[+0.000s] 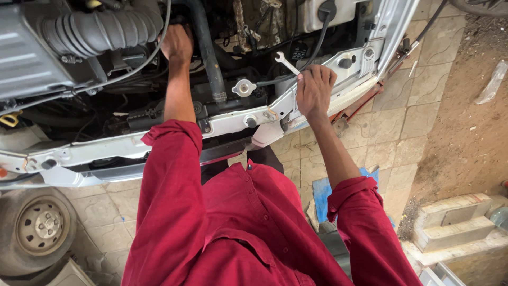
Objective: The person uses a wrench to tighten bolts on the front frame of a silver car with the hood open. The person works on the central and side sections of the front bumper area, adjusting the tool and repositioning hands as needed.
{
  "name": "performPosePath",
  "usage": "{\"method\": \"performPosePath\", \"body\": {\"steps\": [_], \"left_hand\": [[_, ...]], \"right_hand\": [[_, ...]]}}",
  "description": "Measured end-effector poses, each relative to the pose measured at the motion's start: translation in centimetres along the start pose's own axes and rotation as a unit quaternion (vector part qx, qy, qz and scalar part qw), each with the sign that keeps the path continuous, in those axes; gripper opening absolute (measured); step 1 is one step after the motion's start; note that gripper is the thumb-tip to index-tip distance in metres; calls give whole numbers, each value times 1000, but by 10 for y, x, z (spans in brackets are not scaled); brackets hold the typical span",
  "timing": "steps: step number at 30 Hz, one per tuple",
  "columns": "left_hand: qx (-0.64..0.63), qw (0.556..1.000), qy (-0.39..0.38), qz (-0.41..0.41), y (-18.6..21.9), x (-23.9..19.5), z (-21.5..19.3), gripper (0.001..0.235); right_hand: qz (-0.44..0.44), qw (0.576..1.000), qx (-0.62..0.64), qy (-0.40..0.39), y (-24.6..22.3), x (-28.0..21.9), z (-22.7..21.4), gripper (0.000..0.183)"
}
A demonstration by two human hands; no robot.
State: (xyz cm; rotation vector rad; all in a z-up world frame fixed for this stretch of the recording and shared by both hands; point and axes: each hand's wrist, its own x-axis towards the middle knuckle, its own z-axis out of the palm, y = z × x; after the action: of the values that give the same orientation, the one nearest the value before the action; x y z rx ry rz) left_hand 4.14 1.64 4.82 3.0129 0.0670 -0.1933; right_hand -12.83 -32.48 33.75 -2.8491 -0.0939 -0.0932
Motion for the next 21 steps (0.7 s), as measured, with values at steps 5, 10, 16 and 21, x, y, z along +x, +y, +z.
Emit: {"method": "performPosePath", "body": {"steps": [5, 10, 16, 21], "left_hand": [[-21, 1000, -15, 5, -4, -5, 8, 43], [-54, 998, -25, -37, 8, 2, -21, 46], [-145, 985, 83, 35, -17, -21, -42, 50], [-251, 967, 38, 10, -20, -67, -55, 44]], "right_hand": [[-2, 1000, 7, 3, 2, -4, 1, 19], [2, 999, -35, -6, 6, -7, 10, 17], [-34, 999, -29, 17, 20, -18, 22, 17], [-38, 998, -43, 22, 27, -16, 29, 14]]}}
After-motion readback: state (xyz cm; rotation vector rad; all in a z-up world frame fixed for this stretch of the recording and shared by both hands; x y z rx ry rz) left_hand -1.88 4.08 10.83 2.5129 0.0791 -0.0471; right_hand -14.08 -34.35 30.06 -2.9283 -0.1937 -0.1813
